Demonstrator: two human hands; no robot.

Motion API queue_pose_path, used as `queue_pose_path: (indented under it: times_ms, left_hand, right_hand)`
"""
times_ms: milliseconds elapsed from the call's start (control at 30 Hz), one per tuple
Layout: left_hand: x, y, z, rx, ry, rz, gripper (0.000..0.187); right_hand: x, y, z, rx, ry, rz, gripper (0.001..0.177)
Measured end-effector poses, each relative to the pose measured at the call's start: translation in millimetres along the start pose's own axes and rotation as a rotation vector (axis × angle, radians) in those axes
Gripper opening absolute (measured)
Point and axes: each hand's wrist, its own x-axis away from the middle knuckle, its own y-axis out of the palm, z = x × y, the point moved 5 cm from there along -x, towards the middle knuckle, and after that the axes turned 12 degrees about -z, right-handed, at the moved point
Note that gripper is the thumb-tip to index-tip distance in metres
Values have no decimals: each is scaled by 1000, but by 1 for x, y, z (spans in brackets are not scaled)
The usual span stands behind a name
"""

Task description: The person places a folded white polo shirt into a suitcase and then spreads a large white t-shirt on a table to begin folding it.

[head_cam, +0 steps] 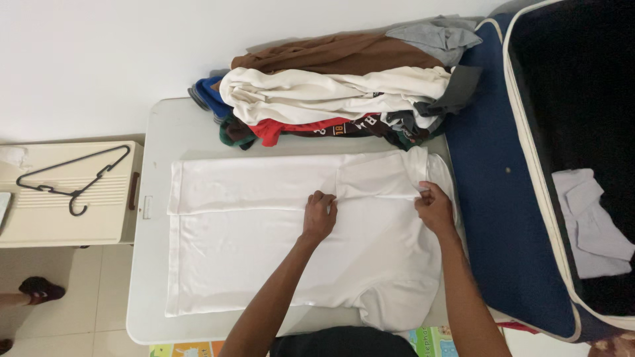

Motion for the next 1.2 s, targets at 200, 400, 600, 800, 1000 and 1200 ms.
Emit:
queue_pose_path:
  times_ms: [200,400,600,800,1000,1200]
  left_hand:
    - [-2,1,5,-83,-20,-63,17]
    - [-1,-10,20,-93,-45,-125,26]
    - [-10,-3,7,-8,-98,-57,21]
    - [-12,-20,31,-38,-107,-54,38]
    - [-35,-7,65,-218,167,-15,53]
    - [-56,39,40,-495,157,-110,61]
  right_hand:
    - [-14,-10,13,215,35,-14,57]
    - [0,-1,-15,181,57,-65,52]
    - [1,-2,-15,-1,113,-40,43]
    - [-2,-9,-22,129,57,84,37]
    - [-6,36,-75,235,-354,274,30]
    - [-17,107,-116,253,-527,-60,42]
